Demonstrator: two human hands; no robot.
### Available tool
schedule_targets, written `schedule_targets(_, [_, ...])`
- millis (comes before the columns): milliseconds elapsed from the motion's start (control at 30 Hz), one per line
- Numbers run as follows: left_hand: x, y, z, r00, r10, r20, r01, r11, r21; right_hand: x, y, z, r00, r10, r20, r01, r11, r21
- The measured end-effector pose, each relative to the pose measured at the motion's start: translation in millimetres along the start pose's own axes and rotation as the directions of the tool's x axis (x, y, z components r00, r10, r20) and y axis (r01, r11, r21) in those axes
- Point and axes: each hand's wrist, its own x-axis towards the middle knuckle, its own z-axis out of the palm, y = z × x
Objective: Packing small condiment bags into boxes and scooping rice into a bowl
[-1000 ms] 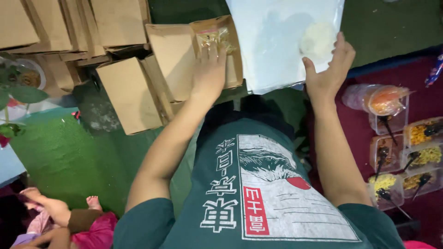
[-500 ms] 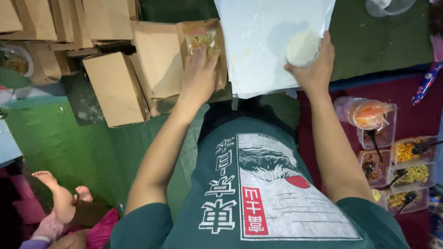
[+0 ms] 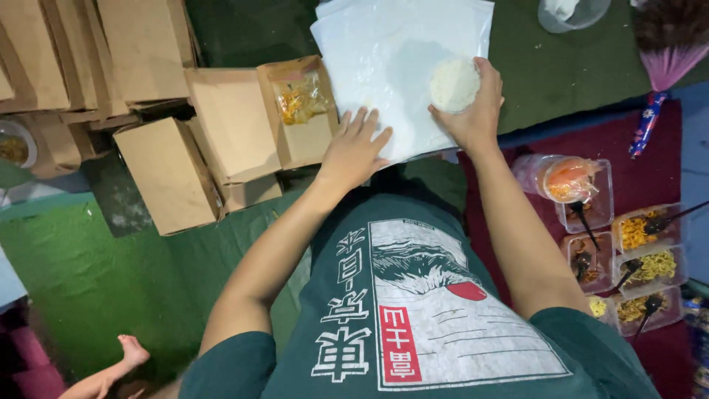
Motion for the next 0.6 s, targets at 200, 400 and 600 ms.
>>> schedule_targets(200, [8, -3, 15, 0.999, 0.042, -0.009, -0.042, 0.999, -0.002, -3, -10, -28, 0.950, -0.214, -0.225, 0.296, 0.843, 0.448])
schedule_targets(400, [10, 3, 8, 0.998, 0.041, 0.051, -0.035, 0.991, -0.127, -3, 4, -29, 0.972, -0.108, -0.209, 0.234, 0.383, 0.894])
schedule_targets(600, [5, 10, -5, 0.998, 0.042, -0.042, -0.044, 0.997, -0.070, -5, -32, -31, 0.937, 0.275, 0.216, -0.057, -0.488, 0.871])
